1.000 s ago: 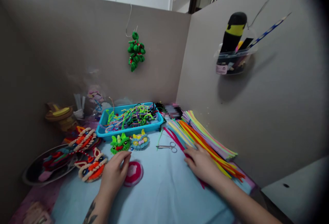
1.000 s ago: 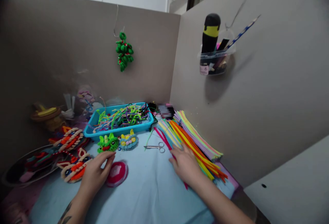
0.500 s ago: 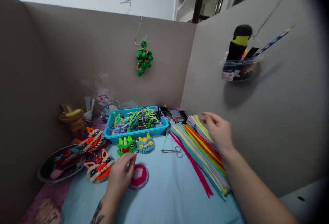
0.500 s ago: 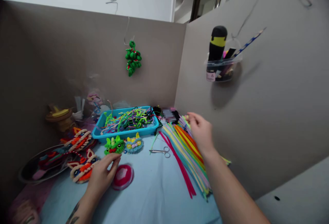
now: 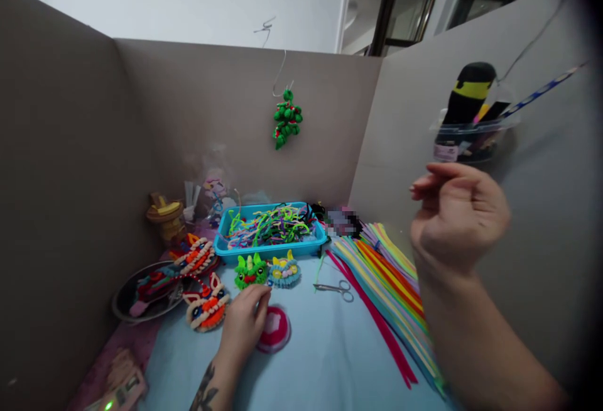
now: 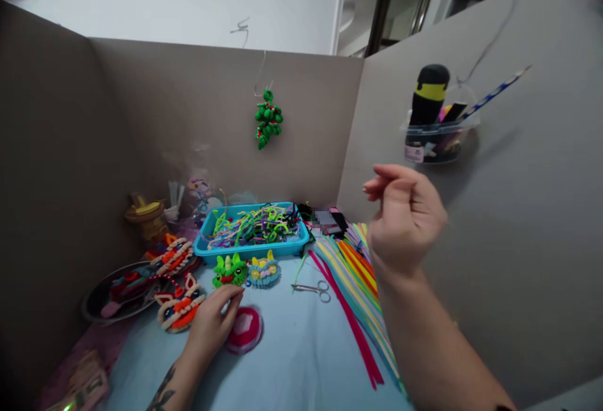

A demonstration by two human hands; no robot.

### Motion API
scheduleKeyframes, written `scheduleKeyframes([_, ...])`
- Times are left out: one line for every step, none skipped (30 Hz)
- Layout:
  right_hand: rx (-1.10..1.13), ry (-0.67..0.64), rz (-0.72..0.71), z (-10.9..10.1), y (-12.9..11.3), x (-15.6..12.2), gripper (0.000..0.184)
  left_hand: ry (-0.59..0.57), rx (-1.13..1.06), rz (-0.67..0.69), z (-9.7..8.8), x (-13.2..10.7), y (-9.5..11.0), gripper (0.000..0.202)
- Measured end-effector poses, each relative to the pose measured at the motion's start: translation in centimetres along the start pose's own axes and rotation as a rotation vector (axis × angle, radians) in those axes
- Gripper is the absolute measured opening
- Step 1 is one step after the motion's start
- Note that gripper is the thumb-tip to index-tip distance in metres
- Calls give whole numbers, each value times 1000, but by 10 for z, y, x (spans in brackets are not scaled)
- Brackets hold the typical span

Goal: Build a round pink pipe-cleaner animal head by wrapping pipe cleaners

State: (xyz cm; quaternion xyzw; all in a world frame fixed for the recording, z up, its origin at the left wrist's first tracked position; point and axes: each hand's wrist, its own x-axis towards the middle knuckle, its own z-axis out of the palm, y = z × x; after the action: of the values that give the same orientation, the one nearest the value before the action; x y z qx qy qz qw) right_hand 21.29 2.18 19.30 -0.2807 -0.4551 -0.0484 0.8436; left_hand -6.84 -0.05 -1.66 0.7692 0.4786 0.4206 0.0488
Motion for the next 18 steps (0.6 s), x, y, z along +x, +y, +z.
scheduleKeyframes([22, -31, -1, 11, -3, -2, 22, 0, -5, -2, 0, 0, 0, 16])
scheduleKeyframes([31, -82, 23, 23, -4, -4, 23, 2, -8, -1, 0, 0, 0, 16])
scheduleKeyframes([50, -139, 64, 34, 0, -9, 25, 3, -10, 0, 0, 0, 0, 17])
scheduleKeyframes([89, -194, 123, 45, 6, -14, 25, 3, -13, -2, 0, 0, 1, 17])
scheduleKeyframes([155, -238, 198, 56, 17, -20, 25, 3, -16, -7, 0, 0, 1, 17])
scheduleKeyframes([243, -264, 295, 67, 31, -27, 23, 3, -20, -16, -1, 0, 2, 17])
scheduleKeyframes([333, -275, 420, 77, 48, -34, 21, 1, -23, -24, -1, 0, 2, 17])
scheduleKeyframes([405, -261, 567, 85, 67, -42, 19, -2, -26, -33, -2, 0, 2, 17])
scheduleKeyframes([458, -235, 744, 93, 86, -49, 16, -5, -28, -39, -2, 0, 2, 17])
scheduleKeyframes([493, -224, 958, 98, 104, -57, 13, -9, -30, -45, -2, 0, 2, 17])
scheduleKeyframes([505, -232, 1194, 100, 121, -65, 10, -12, -31, -49, -3, 0, 2, 17])
scheduleKeyframes([488, -262, 1300, 101, 135, -73, 11, -15, -32, -53, -3, 0, 1, 17])
scheduleKeyframes([468, -297, 1373, 98, 147, -80, 12, -15, -34, -55, -3, 0, 1, 17])
scheduleKeyframes([449, -326, 1429, 94, 155, -86, 13, -14, -35, -55, -3, 1, 1, 17])
scheduleKeyframes([435, -350, 1470, 89, 161, -90, 15, -14, -35, -53, -3, 1, 1, 17])
scheduleKeyframes([426, -371, 1499, 82, 163, -93, 16, -14, -36, -50, -2, 2, 1, 17])
scheduleKeyframes([420, -386, 1513, 75, 163, -94, 16, -16, -35, -46, -2, 2, 1, 17])
scheduleKeyframes([416, -397, 1518, 67, 161, -93, 15, -22, -33, -41, -1, 3, 2, 17])
